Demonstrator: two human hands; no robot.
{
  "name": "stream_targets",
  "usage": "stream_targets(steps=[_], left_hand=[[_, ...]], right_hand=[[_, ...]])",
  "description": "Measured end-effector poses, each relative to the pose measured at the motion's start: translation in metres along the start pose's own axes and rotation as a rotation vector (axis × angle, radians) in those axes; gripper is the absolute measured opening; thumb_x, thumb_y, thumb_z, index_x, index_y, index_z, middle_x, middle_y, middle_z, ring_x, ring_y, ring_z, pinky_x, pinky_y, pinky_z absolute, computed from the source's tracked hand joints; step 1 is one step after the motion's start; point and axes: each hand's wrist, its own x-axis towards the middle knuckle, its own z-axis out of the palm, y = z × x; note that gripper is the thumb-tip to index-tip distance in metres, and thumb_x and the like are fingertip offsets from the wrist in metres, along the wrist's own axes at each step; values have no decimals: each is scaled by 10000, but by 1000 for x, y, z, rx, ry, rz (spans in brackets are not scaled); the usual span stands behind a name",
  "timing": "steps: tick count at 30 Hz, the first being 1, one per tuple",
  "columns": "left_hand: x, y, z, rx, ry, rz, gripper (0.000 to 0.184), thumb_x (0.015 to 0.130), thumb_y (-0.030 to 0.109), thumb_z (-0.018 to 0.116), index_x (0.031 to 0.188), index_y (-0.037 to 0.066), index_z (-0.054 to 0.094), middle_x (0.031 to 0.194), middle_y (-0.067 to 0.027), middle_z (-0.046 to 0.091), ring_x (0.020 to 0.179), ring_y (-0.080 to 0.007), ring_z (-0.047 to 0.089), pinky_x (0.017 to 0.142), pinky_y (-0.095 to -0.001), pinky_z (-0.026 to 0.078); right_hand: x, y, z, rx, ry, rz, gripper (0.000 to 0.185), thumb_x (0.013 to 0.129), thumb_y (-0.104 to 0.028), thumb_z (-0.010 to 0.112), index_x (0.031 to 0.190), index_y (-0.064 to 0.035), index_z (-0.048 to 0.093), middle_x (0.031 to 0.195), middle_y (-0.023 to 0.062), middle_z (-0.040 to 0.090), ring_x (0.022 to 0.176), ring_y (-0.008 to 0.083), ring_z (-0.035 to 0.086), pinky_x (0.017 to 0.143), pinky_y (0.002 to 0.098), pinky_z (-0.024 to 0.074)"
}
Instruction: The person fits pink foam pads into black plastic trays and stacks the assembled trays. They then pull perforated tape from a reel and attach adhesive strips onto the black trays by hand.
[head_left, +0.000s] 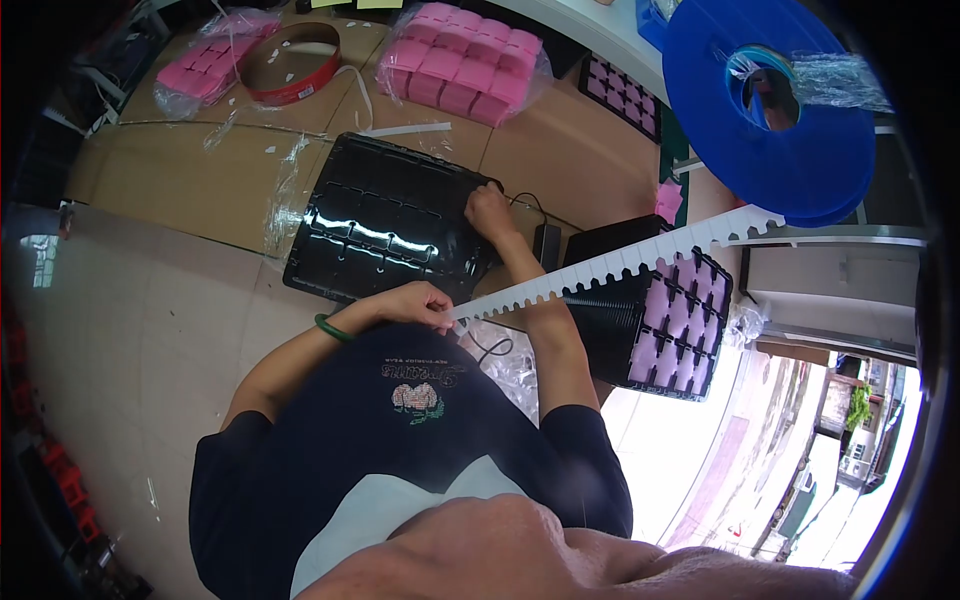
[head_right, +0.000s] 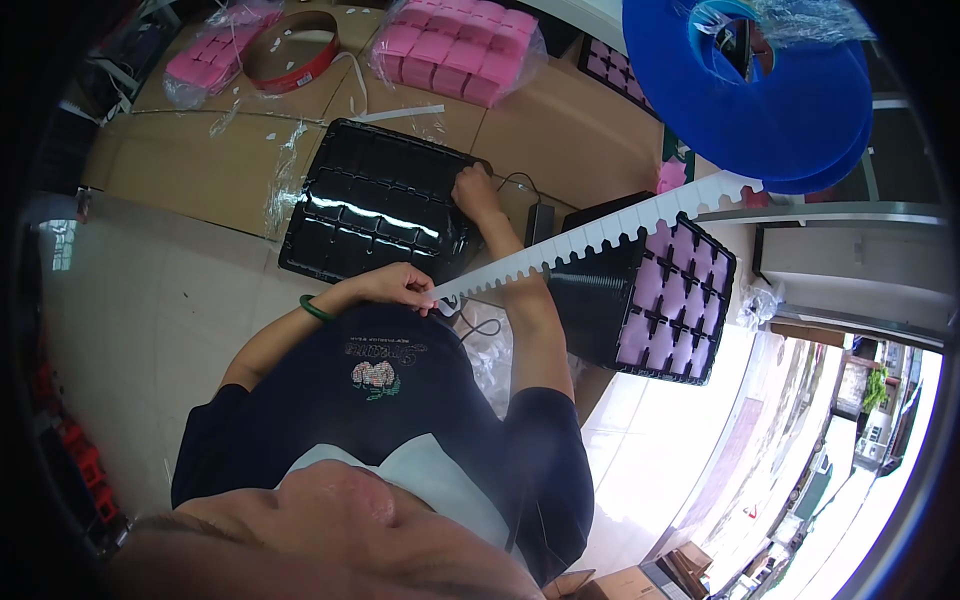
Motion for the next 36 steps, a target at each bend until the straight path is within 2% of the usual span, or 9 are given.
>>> stream_targets(steps=[5,10,12,14,17,20,25,28,36], left_hand=[[-1,9,10,-50,22,-4,214,944,244,703,967,35,740,803,21,705,700,-30,584,664,-199,447],[0,-9,14,-213,164,81,215,971,197,671,1062,7,713,837,4,702,719,-51,606,644,-205,462],[1,-16,15,-248,219,119,220,983,181,654,1090,-5,703,846,-5,702,725,-58,612,646,-210,474],[-2,-8,15,-255,260,100,223,995,170,638,1106,-15,695,851,-13,702,732,-62,617,655,-214,488],[3,-3,20,-246,319,103,238,990,174,641,1095,-25,719,828,-29,711,717,-69,621,653,-220,488],[10,0,27,-183,373,114,238,984,172,644,1100,-13,739,819,-25,721,716,-64,630,645,-222,481],[18,-1,35,-164,451,154,221,981,181,654,1056,0,758,794,-25,726,698,-59,622,632,-226,482],[12,-2,36,-205,554,178,219,979,188,661,1017,-2,764,790,-32,729,679,-55,612,625,-226,482],[-20,-15,9,-353,661,175,234,973,205,672,1018,-7,759,787,-29,716,647,-53,591,608,-206,462]], right_hand=[[-15,6,-4,183,49,145,148,780,-155,705,756,-9,715,798,141,685,811,310,644,739,394,526],[-93,-34,-83,530,123,612,190,789,-183,715,797,6,730,760,149,709,662,221,686,638,344,516],[-164,-12,-84,355,49,561,179,779,-172,715,846,-7,737,756,141,708,663,215,680,639,345,517],[-218,-26,-119,234,-394,784,227,765,-171,732,922,-8,741,816,147,722,688,198,681,669,309,522],[-265,-54,-124,-23,-156,490,216,802,-221,778,898,-31,745,911,126,749,824,283,696,780,367,533],[-215,-103,-130,884,120,769,222,856,-199,776,1015,-45,755,937,71,752,842,173,691,787,309,529],[-176,-123,-111,1224,260,764,210,878,-149,773,1036,-12,753,916,48,738,818,106,657,764,266,514],[-178,-135,-126,922,258,707,188,883,-140,773,1004,2,754,895,29,728,797,94,644,745,257,507],[-140,-96,-134,883,197,666,163,927,-127,724,993,22,738,852,26,705,791,70,626,733,232,495]])
